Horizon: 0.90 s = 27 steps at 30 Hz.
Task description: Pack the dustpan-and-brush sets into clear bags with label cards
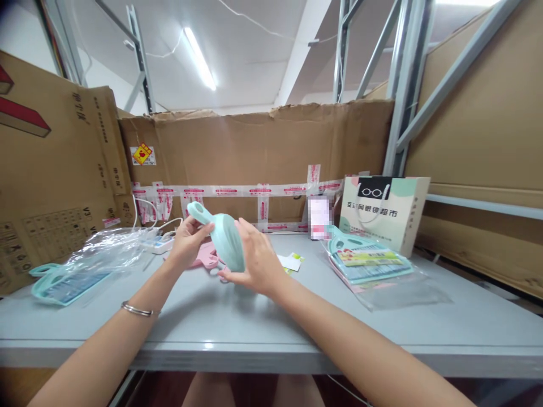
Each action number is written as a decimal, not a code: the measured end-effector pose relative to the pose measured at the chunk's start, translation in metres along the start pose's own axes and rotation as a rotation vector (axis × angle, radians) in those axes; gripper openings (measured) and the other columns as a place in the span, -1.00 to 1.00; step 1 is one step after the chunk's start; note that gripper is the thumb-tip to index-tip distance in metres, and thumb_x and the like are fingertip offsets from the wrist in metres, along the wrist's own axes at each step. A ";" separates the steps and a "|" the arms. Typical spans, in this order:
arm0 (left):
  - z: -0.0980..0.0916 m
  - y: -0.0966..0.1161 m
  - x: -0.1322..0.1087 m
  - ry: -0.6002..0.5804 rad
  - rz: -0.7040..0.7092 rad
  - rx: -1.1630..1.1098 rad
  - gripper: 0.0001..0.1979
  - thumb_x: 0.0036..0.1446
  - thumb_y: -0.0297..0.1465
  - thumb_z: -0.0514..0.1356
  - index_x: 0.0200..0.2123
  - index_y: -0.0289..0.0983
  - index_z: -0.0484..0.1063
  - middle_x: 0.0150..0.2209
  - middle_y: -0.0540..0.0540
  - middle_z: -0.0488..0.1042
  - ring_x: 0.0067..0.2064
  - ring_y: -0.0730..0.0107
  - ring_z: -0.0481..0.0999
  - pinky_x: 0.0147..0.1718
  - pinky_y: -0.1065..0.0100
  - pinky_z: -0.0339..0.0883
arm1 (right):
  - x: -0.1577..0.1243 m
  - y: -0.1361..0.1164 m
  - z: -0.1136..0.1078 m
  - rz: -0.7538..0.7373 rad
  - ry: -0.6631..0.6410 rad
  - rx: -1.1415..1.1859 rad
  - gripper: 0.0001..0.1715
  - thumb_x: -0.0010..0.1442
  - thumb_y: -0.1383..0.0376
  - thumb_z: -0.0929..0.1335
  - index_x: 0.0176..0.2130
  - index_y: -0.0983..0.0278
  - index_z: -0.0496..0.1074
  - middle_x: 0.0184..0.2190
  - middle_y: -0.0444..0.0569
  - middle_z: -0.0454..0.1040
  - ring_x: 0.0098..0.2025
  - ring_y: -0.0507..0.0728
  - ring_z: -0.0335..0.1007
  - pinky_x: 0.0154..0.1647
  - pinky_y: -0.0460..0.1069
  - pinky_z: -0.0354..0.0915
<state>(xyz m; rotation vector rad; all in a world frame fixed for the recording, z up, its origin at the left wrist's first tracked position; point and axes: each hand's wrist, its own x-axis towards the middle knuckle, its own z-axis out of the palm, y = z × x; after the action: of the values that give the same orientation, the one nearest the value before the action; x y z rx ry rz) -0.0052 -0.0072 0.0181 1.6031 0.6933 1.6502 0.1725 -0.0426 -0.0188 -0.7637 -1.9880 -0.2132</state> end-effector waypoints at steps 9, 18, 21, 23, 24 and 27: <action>0.009 0.005 -0.007 0.101 0.367 0.524 -0.57 -0.15 -0.17 0.30 -0.27 -0.28 0.31 -0.32 -0.08 0.38 -0.29 0.38 0.42 -0.29 0.33 0.35 | 0.007 0.013 -0.023 0.236 0.217 0.179 -0.61 0.15 0.37 0.16 -0.05 0.18 0.34 -0.10 -0.05 0.46 -0.06 0.13 0.37 -0.03 0.05 0.28; 0.000 -0.004 -0.002 0.125 0.223 0.645 -0.75 0.12 -0.25 0.05 -0.50 -0.26 0.33 -0.58 0.05 0.28 -0.50 0.48 0.25 -0.49 0.46 0.14 | 0.002 0.045 -0.003 0.478 0.031 0.715 -0.47 0.23 0.01 0.07 -0.01 0.23 0.30 -0.18 0.01 0.49 -0.18 0.14 0.43 -0.20 0.06 0.34; -0.009 -0.002 0.004 0.425 0.291 0.545 -0.75 0.11 -0.22 0.05 -0.46 -0.27 0.34 -0.54 0.03 0.32 -0.46 0.46 0.28 -0.43 0.45 0.17 | -0.002 0.056 0.022 0.421 -0.165 0.364 -0.60 0.19 0.09 0.19 -0.09 0.24 0.37 -0.15 0.03 0.48 -0.10 0.15 0.39 -0.09 0.09 0.29; -0.017 -0.001 0.008 0.507 0.311 0.507 -0.74 0.11 -0.20 0.05 -0.44 -0.27 0.34 -0.50 0.01 0.35 -0.44 0.44 0.30 -0.39 0.43 0.18 | 0.000 0.060 0.036 0.274 -0.325 0.072 -0.70 0.15 0.26 0.25 -0.11 0.25 0.40 -0.06 0.06 0.43 -0.01 0.16 0.32 0.00 0.09 0.22; -0.020 -0.001 0.009 0.517 0.313 0.503 -0.75 0.11 -0.20 0.05 -0.43 -0.27 0.34 -0.50 0.00 0.36 -0.44 0.43 0.30 -0.39 0.43 0.19 | 0.003 0.062 0.042 0.201 -0.385 -0.059 -0.69 0.14 0.35 0.25 -0.09 0.27 0.39 -0.01 0.09 0.39 0.04 0.16 0.28 0.03 0.09 0.20; -0.025 -0.002 0.010 0.500 0.295 0.531 -0.77 0.10 -0.24 0.06 -0.47 -0.26 0.33 -0.54 0.02 0.33 -0.47 0.45 0.28 -0.41 0.43 0.17 | 0.017 0.066 0.055 0.083 -0.505 -0.358 -0.59 0.10 0.48 0.23 -0.06 0.28 0.38 0.06 0.14 0.33 0.10 0.19 0.22 0.01 0.08 0.19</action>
<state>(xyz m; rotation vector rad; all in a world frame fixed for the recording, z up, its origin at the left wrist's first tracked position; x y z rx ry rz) -0.0293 0.0047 0.0207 1.7145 1.2839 2.2572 0.1658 0.0408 -0.0432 -1.2215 -2.4183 -0.3608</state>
